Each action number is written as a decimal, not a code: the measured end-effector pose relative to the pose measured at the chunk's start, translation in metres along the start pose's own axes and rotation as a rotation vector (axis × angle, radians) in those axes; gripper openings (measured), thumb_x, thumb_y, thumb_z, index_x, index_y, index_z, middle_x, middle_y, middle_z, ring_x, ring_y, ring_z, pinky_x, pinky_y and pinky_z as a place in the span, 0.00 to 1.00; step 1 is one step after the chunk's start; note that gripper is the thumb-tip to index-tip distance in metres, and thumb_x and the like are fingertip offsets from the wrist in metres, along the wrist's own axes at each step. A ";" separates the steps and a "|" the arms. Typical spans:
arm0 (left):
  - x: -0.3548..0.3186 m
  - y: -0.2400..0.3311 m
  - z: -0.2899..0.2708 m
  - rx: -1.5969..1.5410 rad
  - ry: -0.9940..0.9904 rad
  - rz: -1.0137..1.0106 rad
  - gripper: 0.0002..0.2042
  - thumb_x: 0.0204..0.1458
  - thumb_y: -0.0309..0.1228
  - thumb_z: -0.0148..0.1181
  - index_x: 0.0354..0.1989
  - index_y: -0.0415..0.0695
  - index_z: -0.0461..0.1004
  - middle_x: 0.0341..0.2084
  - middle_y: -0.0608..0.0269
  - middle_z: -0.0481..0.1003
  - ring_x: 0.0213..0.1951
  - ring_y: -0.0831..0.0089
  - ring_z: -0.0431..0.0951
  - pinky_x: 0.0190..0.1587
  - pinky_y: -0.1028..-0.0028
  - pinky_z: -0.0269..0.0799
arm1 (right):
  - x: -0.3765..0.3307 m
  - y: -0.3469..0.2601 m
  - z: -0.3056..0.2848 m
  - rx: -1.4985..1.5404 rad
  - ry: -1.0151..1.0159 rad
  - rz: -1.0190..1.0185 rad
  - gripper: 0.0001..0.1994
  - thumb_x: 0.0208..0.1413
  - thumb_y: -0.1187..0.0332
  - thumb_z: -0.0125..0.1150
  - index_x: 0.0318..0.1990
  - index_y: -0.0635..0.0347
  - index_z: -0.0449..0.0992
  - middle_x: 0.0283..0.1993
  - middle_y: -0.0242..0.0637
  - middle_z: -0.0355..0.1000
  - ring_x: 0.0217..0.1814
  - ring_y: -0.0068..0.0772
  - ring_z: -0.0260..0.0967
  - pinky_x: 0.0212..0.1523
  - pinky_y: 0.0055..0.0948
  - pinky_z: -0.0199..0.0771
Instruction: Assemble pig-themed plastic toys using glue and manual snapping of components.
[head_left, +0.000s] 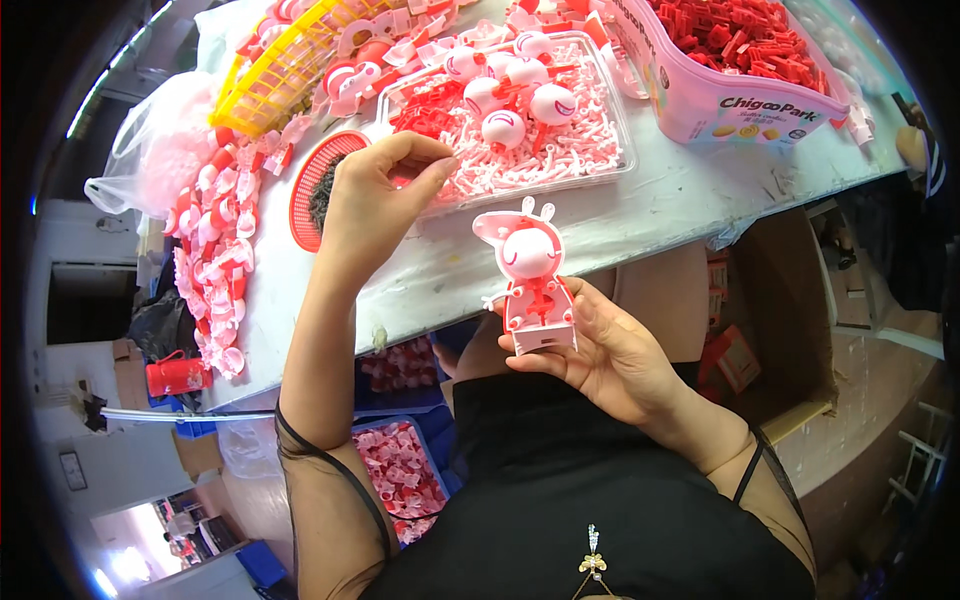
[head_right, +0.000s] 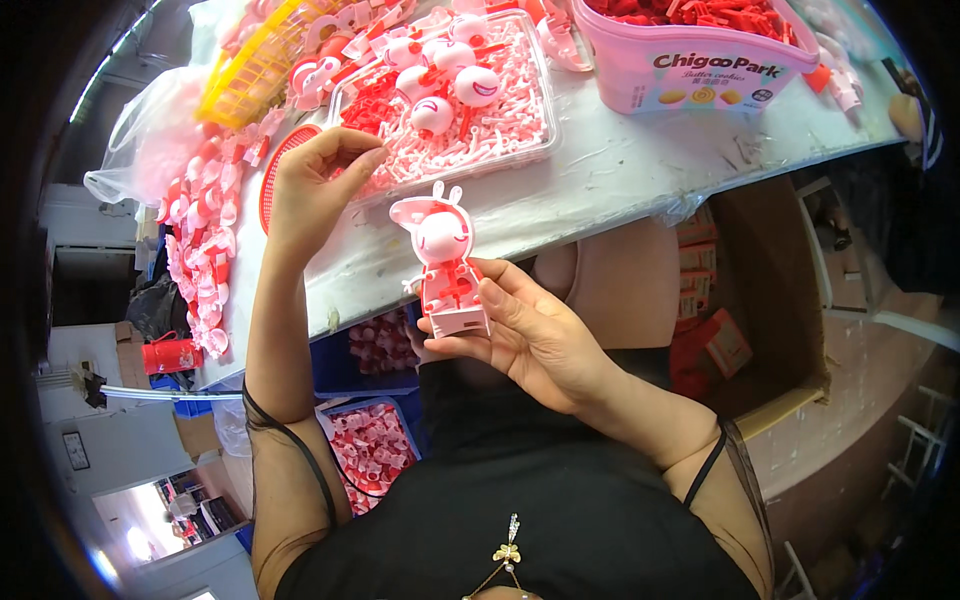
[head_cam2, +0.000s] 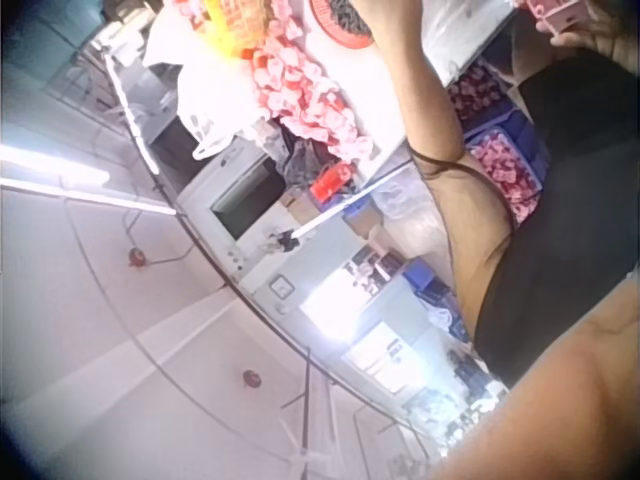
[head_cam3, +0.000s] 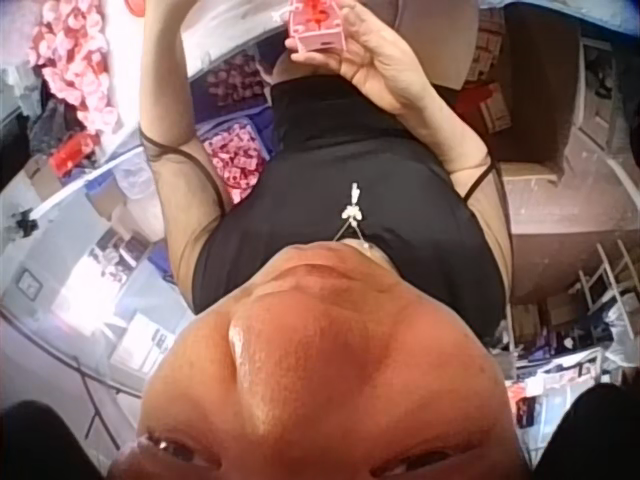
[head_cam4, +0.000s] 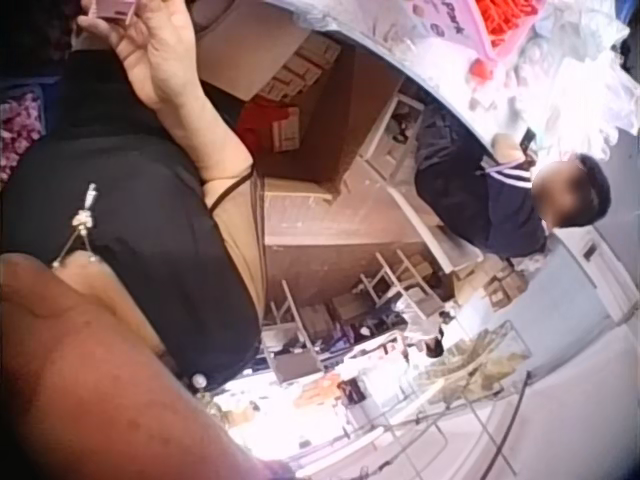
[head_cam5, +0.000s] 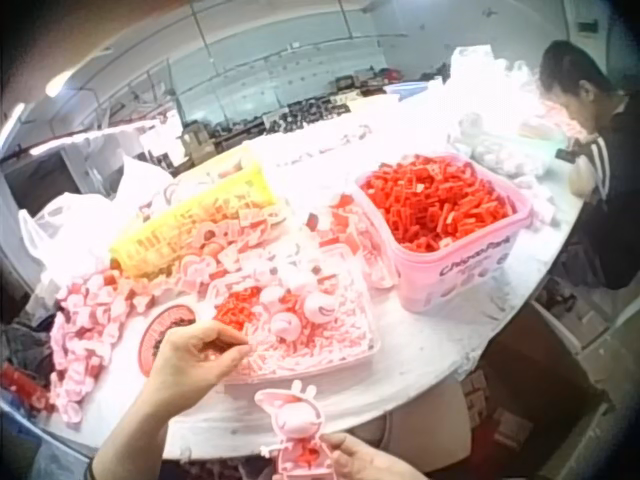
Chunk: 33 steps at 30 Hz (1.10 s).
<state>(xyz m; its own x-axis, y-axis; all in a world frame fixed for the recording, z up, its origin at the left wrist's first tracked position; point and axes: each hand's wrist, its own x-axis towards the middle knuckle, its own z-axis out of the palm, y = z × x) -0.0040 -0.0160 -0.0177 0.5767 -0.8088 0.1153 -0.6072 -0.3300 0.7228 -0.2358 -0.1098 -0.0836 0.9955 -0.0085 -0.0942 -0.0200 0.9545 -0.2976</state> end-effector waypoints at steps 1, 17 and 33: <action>-0.001 0.000 0.000 -0.001 0.000 0.000 0.05 0.51 0.23 0.60 0.36 0.35 0.76 0.34 0.66 0.75 0.35 0.83 0.73 0.38 0.80 0.69 | 0.001 0.001 0.000 -0.002 0.000 0.002 0.21 0.64 0.62 0.45 0.60 0.63 0.55 0.57 0.48 0.63 0.58 0.43 0.66 0.58 0.42 0.70; -0.038 0.068 -0.017 0.021 -0.489 0.379 0.06 0.43 0.18 0.63 0.31 0.39 0.77 0.25 0.63 0.70 0.29 0.73 0.72 0.33 0.77 0.66 | 0.002 0.013 0.005 -0.089 0.040 0.127 0.20 0.64 0.58 0.47 0.57 0.62 0.59 0.52 0.43 0.67 0.53 0.38 0.69 0.53 0.35 0.73; -0.024 0.078 -0.014 0.188 -0.579 0.364 0.05 0.44 0.25 0.66 0.27 0.39 0.77 0.24 0.59 0.77 0.25 0.73 0.78 0.26 0.79 0.70 | 0.002 0.015 0.005 -0.088 0.045 0.118 0.20 0.64 0.56 0.46 0.55 0.62 0.60 0.52 0.43 0.67 0.53 0.39 0.70 0.53 0.35 0.73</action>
<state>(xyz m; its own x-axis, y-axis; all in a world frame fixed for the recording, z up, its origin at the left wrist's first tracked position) -0.0577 -0.0153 0.0453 -0.0319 -0.9953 -0.0913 -0.8204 -0.0261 0.5713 -0.2338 -0.0941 -0.0831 0.9806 0.0870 -0.1759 -0.1469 0.9200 -0.3635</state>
